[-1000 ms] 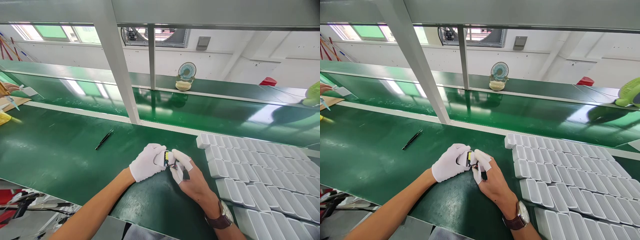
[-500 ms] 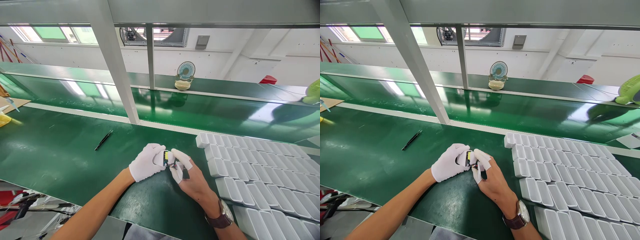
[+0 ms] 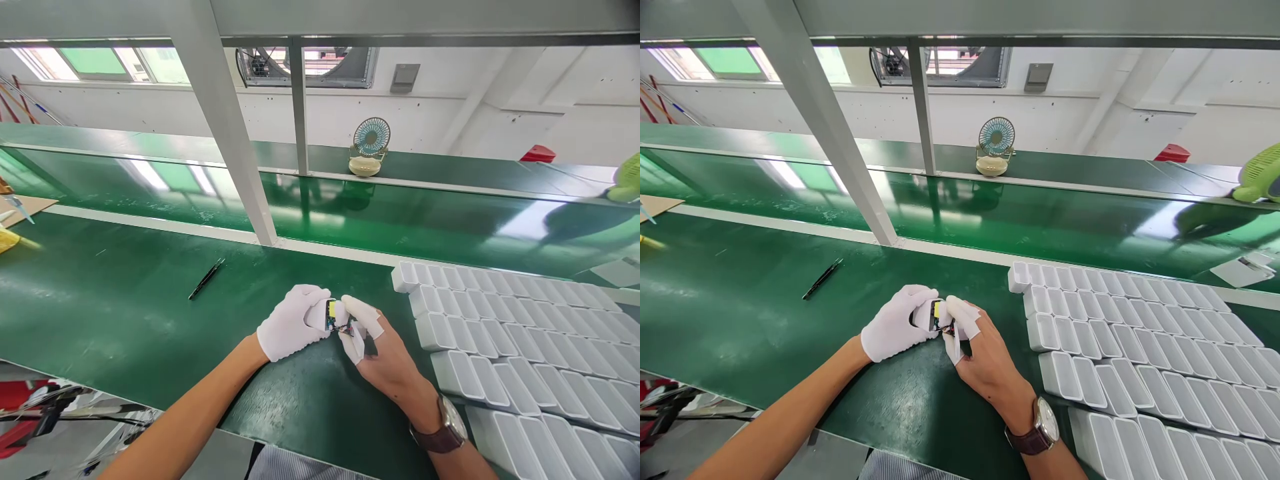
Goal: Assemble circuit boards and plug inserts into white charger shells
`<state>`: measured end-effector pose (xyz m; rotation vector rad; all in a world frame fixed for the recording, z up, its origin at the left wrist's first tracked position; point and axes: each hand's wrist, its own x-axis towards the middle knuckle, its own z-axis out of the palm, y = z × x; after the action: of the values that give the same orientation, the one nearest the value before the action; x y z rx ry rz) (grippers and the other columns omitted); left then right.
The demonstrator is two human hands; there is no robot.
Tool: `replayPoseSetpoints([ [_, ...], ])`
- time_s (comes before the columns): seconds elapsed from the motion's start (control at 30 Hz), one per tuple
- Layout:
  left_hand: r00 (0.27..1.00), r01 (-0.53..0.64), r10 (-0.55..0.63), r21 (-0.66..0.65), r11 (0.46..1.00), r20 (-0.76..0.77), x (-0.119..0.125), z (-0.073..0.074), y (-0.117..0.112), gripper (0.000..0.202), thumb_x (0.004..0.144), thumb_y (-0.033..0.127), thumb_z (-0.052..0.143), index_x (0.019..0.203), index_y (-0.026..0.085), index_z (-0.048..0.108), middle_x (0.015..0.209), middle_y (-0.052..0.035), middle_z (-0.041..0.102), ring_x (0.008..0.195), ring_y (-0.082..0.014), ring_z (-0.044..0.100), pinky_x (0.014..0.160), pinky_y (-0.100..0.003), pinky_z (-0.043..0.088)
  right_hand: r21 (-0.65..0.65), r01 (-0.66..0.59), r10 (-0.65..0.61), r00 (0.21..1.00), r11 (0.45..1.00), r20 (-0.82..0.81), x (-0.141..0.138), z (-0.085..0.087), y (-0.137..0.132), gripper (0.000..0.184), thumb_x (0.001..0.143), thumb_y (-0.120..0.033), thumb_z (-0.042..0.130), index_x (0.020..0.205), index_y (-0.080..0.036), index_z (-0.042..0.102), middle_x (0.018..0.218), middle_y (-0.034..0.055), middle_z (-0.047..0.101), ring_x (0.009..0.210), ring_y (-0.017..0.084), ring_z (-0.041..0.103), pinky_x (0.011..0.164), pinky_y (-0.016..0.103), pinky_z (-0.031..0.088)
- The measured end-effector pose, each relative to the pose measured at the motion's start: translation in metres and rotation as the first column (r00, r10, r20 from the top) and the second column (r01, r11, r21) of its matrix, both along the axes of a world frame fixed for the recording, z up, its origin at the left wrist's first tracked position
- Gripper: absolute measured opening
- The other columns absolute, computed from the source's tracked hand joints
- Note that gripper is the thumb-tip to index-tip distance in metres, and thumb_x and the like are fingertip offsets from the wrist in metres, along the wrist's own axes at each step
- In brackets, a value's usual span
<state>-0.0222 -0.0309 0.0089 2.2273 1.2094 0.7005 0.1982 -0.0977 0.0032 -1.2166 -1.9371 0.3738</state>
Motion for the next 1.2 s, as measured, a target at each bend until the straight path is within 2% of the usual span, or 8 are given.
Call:
replayPoseSetpoints([
  [0.23,1.000,-0.002,0.001,0.022,1.000,0.008,0.000,-0.005,0.000,0.068,0.072,0.027,0.083,0.134,0.029,0.057,0.133,-0.0077,0.056,0.122,-0.0255,0.058,0.105,-0.042,0.052,0.050,-0.014,0.014,1.000,0.999,0.012,0.001,0.000,0.001,0.064,0.094,-0.015,0.057,0.153,-0.028,0.036,0.140,0.0083,0.059,0.131,0.025,0.054,0.110,0.046,0.050],
  [0.4,1.000,-0.025,0.025,-0.010,1.000,0.003,0.004,-0.002,-0.002,0.068,0.070,0.024,0.083,0.133,0.028,0.058,0.132,-0.0080,0.056,0.123,-0.0257,0.058,0.106,-0.041,0.052,0.084,-0.033,0.031,0.999,0.996,0.022,-0.002,0.002,0.003,0.063,0.094,-0.012,0.056,0.152,-0.026,0.037,0.140,0.0096,0.059,0.131,0.025,0.055,0.111,0.048,0.049],
  [0.5,1.000,-0.024,0.024,-0.010,1.000,-0.004,0.006,-0.001,-0.004,0.066,0.071,0.027,0.083,0.133,0.028,0.058,0.131,-0.0083,0.057,0.124,-0.0263,0.058,0.108,-0.042,0.050,0.087,-0.040,0.038,0.999,0.995,0.033,-0.005,0.004,0.005,0.064,0.094,-0.012,0.056,0.152,-0.027,0.036,0.138,0.0094,0.061,0.128,0.025,0.057,0.111,0.049,0.048],
  [0.7,0.999,-0.038,0.038,-0.008,0.999,-0.019,0.006,-0.003,-0.005,0.064,0.076,0.030,0.079,0.135,0.029,0.056,0.136,-0.0071,0.058,0.125,-0.0286,0.059,0.111,-0.046,0.048,0.128,-0.004,0.002,1.000,0.992,0.009,-0.009,0.011,0.004,0.065,0.091,-0.016,0.058,0.152,-0.024,0.038,0.132,0.0123,0.064,0.126,0.024,0.059,0.106,0.042,0.051],
  [0.83,1.000,0.008,-0.008,-0.136,0.991,0.005,0.006,-0.008,0.001,0.062,0.081,0.038,0.073,0.139,0.031,0.053,0.138,-0.0046,0.061,0.125,-0.0312,0.061,0.111,-0.048,0.048,0.191,0.068,-0.071,0.997,0.979,0.006,-0.010,0.009,0.010,0.069,0.086,-0.031,0.068,0.148,-0.021,0.041,0.115,0.0100,0.069,0.109,0.024,0.064,0.097,0.037,0.053],
  [0.97,0.997,0.052,-0.026,-0.347,0.937,0.079,0.010,-0.002,0.003,0.059,0.086,0.040,0.065,0.143,0.035,0.052,0.137,-0.0005,0.064,0.123,-0.0314,0.063,0.106,-0.047,0.052,0.265,0.099,-0.104,0.995,0.959,0.006,-0.007,0.006,0.014,0.074,0.086,-0.044,0.072,0.147,-0.020,0.040,0.109,0.0096,0.069,0.099,0.023,0.064,0.091,0.037,0.053],
  [1.1,0.988,0.120,-0.071,-0.379,0.917,0.140,0.013,0.012,0.005,0.040,0.085,0.037,0.065,0.123,0.029,0.069,0.126,-0.0028,0.070,0.108,-0.0309,0.068,0.098,-0.046,0.056,0.278,0.083,-0.081,0.997,0.957,-0.020,-0.004,0.005,0.012,0.066,0.089,-0.041,0.073,0.145,-0.022,0.044,0.108,0.0097,0.068,0.100,0.024,0.063,0.089,0.039,0.054],
  [1.2,0.979,0.140,-0.062,-0.417,0.898,0.195,0.009,0.017,0.007,0.042,0.086,0.040,0.069,0.124,0.024,0.065,0.125,-0.0072,0.069,0.113,-0.0294,0.067,0.104,-0.048,0.053,0.209,0.091,-0.081,0.995,0.974,-0.056,-0.006,0.000,0.010,0.060,0.091,-0.035,0.070,0.144,-0.021,0.046,0.114,0.0122,0.067,0.108,0.026,0.062,0.094,0.043,0.055],
])
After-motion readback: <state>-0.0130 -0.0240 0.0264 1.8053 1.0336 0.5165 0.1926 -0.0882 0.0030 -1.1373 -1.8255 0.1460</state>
